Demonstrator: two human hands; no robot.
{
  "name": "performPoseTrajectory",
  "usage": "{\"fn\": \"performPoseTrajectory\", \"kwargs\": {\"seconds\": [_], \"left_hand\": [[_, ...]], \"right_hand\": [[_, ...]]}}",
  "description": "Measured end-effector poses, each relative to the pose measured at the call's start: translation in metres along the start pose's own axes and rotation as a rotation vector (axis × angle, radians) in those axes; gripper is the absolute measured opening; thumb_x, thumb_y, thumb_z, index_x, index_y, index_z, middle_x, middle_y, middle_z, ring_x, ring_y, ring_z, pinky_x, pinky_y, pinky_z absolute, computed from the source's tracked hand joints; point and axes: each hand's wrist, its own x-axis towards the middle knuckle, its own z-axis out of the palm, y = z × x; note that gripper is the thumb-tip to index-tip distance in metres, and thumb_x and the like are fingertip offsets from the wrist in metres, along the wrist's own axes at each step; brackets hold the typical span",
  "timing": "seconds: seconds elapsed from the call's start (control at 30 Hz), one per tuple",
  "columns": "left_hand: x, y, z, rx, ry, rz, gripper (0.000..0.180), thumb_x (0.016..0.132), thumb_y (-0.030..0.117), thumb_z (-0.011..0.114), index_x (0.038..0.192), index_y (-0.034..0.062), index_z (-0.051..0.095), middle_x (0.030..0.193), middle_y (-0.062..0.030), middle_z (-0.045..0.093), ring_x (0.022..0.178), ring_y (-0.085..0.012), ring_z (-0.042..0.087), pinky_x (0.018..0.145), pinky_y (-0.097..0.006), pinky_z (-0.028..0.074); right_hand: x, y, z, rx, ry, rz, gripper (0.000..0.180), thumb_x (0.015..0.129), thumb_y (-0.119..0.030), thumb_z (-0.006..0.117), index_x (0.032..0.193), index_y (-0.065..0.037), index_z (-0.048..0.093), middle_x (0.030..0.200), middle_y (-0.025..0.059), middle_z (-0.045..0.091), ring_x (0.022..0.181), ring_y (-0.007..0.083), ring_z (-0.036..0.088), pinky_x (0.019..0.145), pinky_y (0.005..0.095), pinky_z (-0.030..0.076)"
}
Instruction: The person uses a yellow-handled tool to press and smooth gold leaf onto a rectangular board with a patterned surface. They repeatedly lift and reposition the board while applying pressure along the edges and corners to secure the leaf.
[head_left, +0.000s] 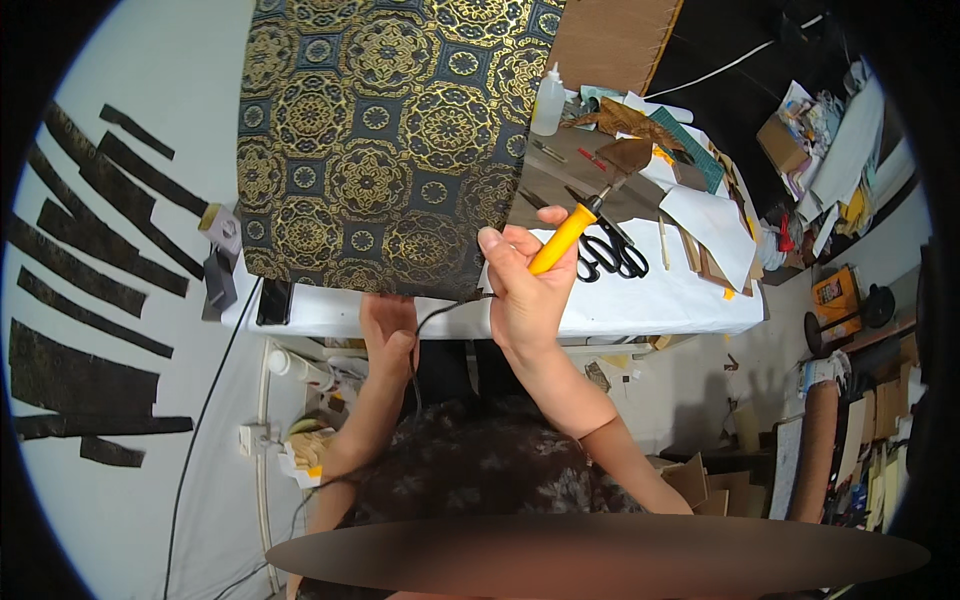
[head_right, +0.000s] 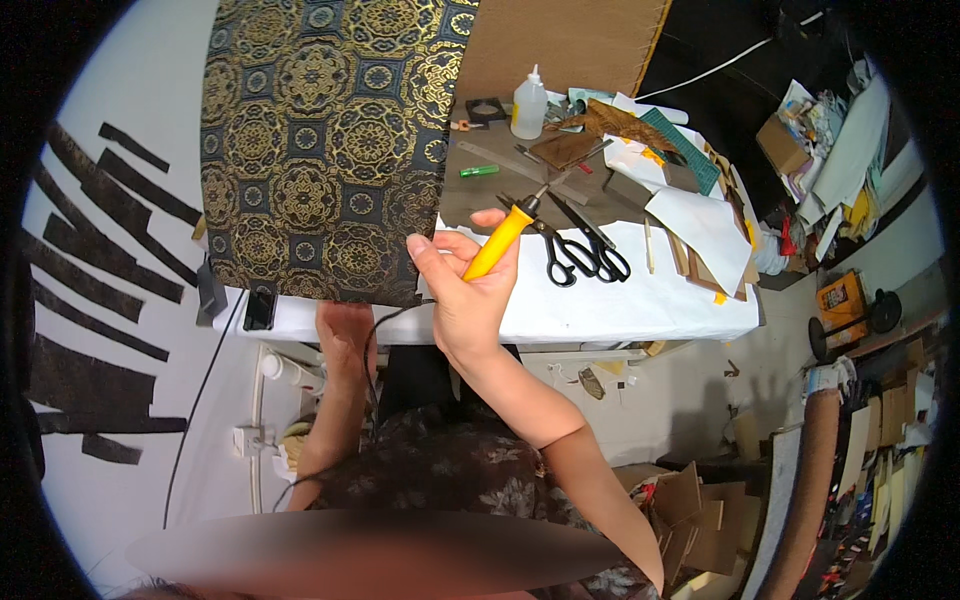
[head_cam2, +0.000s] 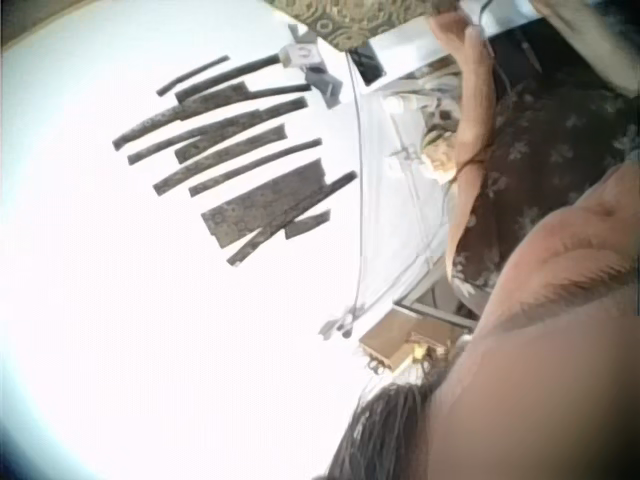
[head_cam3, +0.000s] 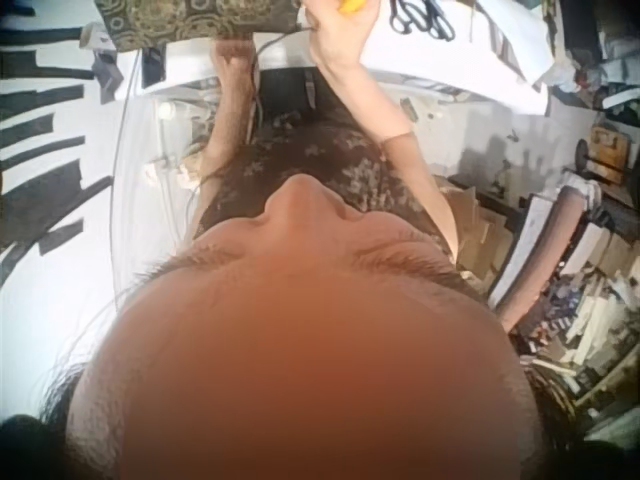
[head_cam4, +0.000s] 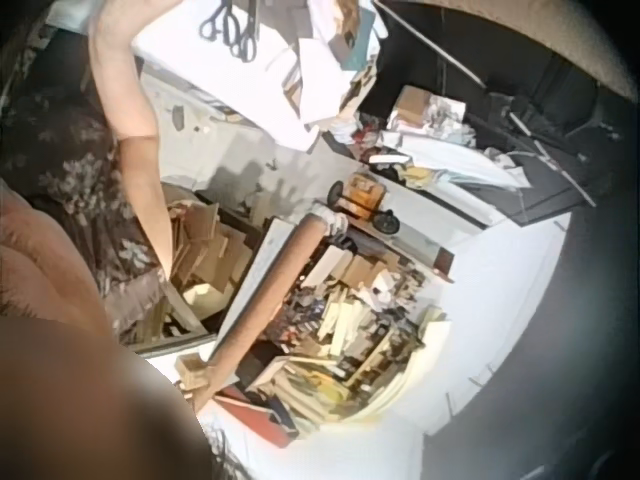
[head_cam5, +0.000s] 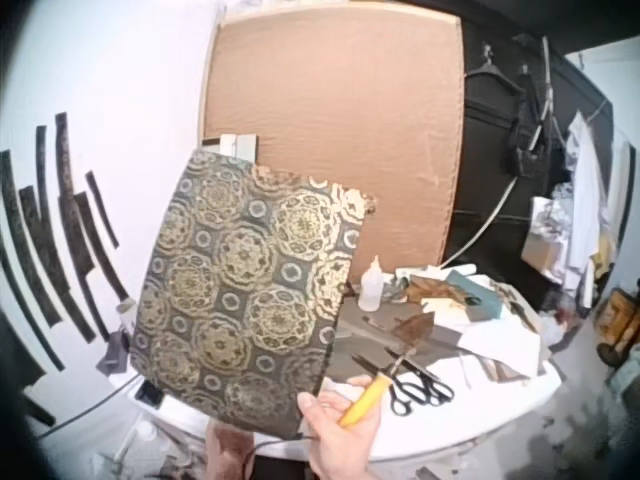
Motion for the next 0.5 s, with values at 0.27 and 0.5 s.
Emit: {"fn": "performPoseTrajectory", "kwargs": {"seconds": [0.27, 0.5], "left_hand": [[0.0, 0.016, 0.015, 0.018, 0.185, -0.056, 0.042, 0.095, -0.004, 0.067, 0.134, 0.0039, 0.056, 0.126, -0.0079, 0.064, 0.108, -0.0183, 0.065, 0.096, -0.032, 0.054], [0.007, 0.018, 0.006, -0.063, 0.164, -0.15, 0.043, 0.096, 0.0, 0.067, 0.136, 0.006, 0.053, 0.126, -0.0085, 0.064, 0.107, -0.0206, 0.067, 0.084, -0.04, 0.064]], "right_hand": [[0.003, -0.009, -0.048, -0.33, -0.045, -0.071, 0.04, 0.113, -0.039, 0.035, 0.124, -0.004, 0.051, 0.091, 0.012, 0.07, 0.05, 0.0018, 0.03, 0.045, 0.0191, 0.024], [-0.013, -0.026, -0.095, -0.696, -0.239, -0.176, 0.02, 0.102, -0.014, 0.063, 0.112, 0.002, 0.057, 0.089, 0.0048, 0.066, 0.071, 0.0022, 0.05, 0.064, 0.018, 0.037]]}}
